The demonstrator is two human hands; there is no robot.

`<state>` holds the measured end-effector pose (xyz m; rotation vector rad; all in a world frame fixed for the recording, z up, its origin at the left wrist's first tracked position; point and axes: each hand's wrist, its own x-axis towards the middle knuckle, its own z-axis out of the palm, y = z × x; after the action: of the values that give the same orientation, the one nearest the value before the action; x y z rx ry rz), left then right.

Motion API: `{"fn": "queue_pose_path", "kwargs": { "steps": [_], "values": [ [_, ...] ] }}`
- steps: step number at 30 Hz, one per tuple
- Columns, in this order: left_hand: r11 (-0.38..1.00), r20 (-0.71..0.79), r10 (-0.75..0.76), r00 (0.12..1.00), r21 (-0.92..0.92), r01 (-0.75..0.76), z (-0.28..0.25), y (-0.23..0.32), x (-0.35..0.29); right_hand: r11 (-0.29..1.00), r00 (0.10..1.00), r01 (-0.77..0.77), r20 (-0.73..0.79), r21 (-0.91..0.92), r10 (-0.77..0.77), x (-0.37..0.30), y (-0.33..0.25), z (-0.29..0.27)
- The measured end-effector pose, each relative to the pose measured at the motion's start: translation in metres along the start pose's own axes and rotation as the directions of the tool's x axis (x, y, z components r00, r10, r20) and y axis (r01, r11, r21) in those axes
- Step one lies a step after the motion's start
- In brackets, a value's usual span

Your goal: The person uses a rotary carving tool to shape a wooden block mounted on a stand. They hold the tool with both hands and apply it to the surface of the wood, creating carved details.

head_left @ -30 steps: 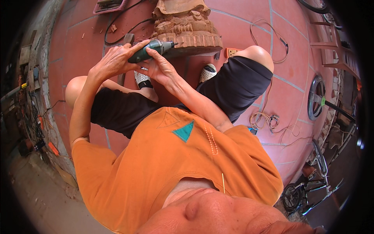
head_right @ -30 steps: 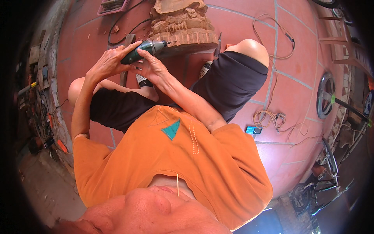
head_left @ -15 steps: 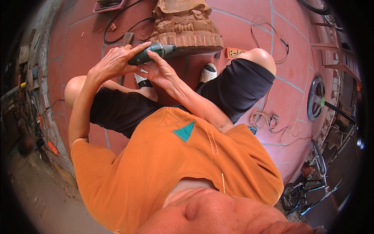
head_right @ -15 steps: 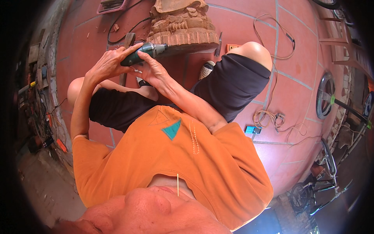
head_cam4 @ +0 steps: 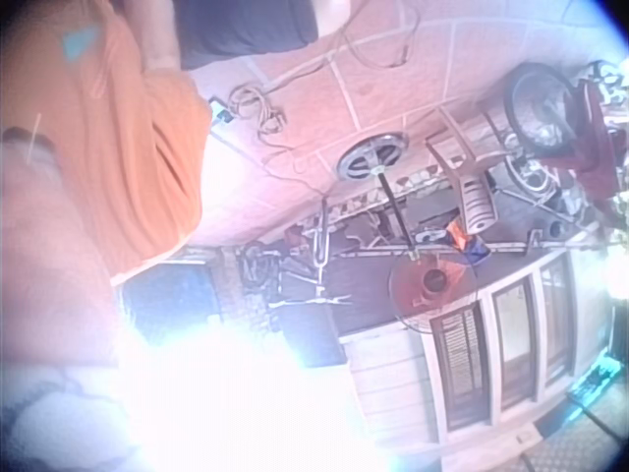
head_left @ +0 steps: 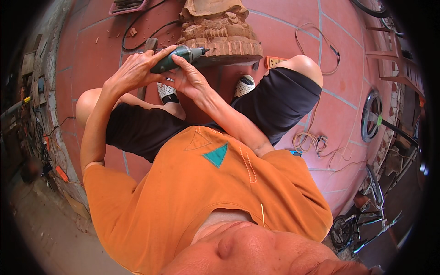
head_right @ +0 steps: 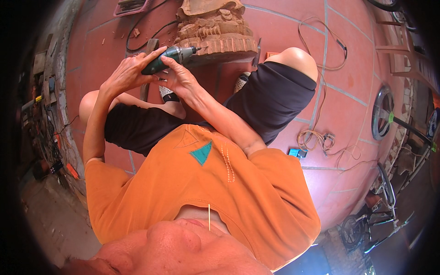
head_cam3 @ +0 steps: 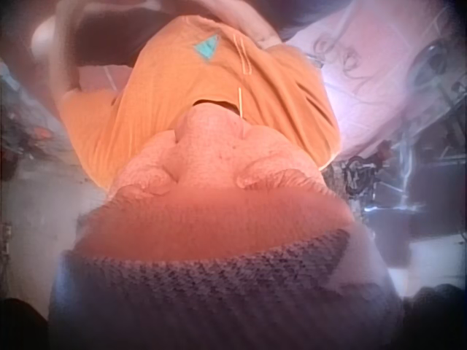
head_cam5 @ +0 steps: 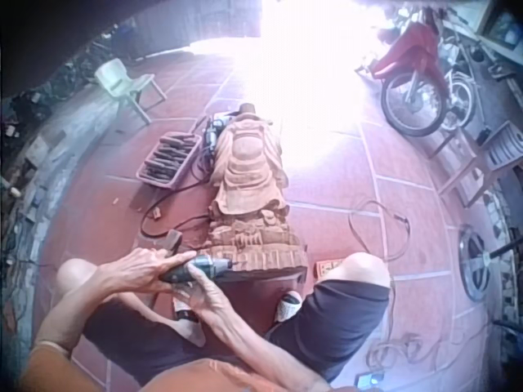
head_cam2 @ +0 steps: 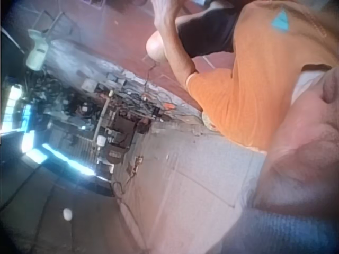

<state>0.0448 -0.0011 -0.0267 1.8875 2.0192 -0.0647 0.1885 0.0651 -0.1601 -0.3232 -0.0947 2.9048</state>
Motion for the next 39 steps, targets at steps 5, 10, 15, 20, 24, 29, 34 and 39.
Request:
{"fn": "queue_pose_path", "kwargs": {
  "steps": [5,10,15,20,24,29,34,39],
  "values": [
    [1.0,-0.034,0.007,0.999,-0.008,-0.007,0.004,-0.003,0.0,1.0,1.0,0.016,0.017,-0.01,-0.016,0.005,-0.002,-0.002],
    [1.0,-0.038,-0.011,0.999,0.006,0.011,0.003,-0.001,0.001,1.0,0.999,0.027,0.039,-0.01,-0.027,0.008,-0.004,-0.003],
    [0.999,-0.031,-0.028,0.999,0.016,0.028,0.004,-0.001,0.002,1.0,0.999,0.026,0.043,0.007,-0.027,0.006,-0.005,-0.001],
    [1.0,-0.02,-0.006,1.0,-0.004,0.006,0.004,-0.002,0.002,1.0,0.999,0.009,0.049,0.012,-0.01,0.004,-0.004,-0.002],
    [1.0,-0.015,0.002,1.0,-0.024,-0.003,0.004,-0.003,0.001,1.0,1.0,0.01,0.022,0.005,-0.01,0.001,0.0,-0.003],
    [0.999,0.004,0.021,1.0,-0.043,-0.02,0.005,-0.005,0.0,1.0,1.0,0.012,-0.006,-0.017,-0.012,-0.003,0.003,0.001],
    [0.998,0.009,0.034,0.999,-0.06,-0.033,0.005,-0.006,-0.001,1.0,1.0,0.015,-0.004,0.008,-0.015,-0.006,0.005,0.003],
    [0.997,0.023,0.05,0.999,-0.063,-0.048,0.003,-0.006,-0.001,1.0,1.0,0.002,-0.003,0.03,-0.002,-0.008,0.007,0.003]
  ]
}}
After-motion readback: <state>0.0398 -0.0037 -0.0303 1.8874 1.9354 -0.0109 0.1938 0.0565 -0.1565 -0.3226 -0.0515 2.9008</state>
